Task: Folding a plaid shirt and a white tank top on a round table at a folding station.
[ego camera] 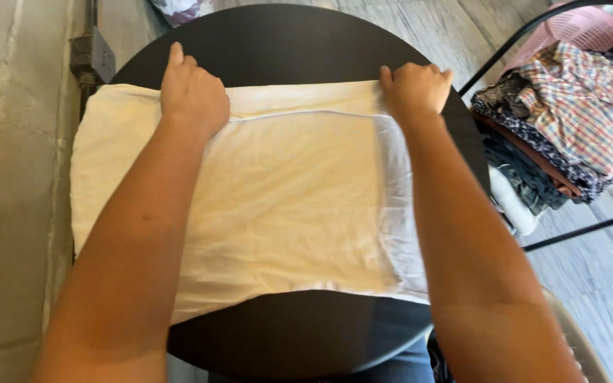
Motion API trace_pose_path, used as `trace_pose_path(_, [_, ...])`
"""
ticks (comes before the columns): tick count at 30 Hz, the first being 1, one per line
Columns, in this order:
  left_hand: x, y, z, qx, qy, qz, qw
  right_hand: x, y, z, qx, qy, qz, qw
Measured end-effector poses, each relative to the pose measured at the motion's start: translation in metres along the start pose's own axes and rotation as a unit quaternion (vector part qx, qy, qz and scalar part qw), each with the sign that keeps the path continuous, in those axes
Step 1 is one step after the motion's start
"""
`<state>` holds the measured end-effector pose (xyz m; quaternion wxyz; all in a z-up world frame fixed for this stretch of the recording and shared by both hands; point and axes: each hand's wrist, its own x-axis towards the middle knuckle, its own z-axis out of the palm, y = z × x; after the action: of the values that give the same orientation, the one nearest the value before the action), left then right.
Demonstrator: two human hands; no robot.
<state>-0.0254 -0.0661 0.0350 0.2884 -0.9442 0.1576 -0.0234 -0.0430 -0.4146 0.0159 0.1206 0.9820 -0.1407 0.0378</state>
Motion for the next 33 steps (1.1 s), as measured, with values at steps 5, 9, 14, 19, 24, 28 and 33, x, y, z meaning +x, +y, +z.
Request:
trace_pose_path(5, [0.002,0.019,0.070,-0.148,0.233,-0.173,0.945,-0.025,0.001,0.047,0.237,0.254,0.013,0.938])
trace_pose_path(9, [-0.016,0.007,0.088,-0.251,0.441,-0.168,0.845,-0.040,0.033,0.012,0.333,0.155,-0.029,0.930])
trace_pose_path(14, [-0.032,-0.010,0.081,-0.433,0.357,-0.094,0.822,-0.077,0.041,-0.053,0.417,-0.081,-0.059,0.903])
trace_pose_path(19, [-0.052,-0.021,0.068,-0.431,0.369,-0.013,0.823,-0.062,0.048,-0.024,0.407,-0.001,-0.119,0.906])
trace_pose_path(24, [-0.056,-0.027,0.066,-0.442,0.415,0.008,0.795,-0.046,0.055,-0.003,0.406,0.108,-0.073,0.905])
trace_pose_path(28, [-0.056,-0.029,0.073,-0.461,0.398,0.006,0.793,-0.048,0.061,-0.005,0.438,0.180,-0.064,0.878])
trace_pose_path(33, [-0.067,-0.032,0.062,-0.505,0.348,0.012,0.790,-0.056,0.061,-0.017,0.438,0.098,-0.027,0.893])
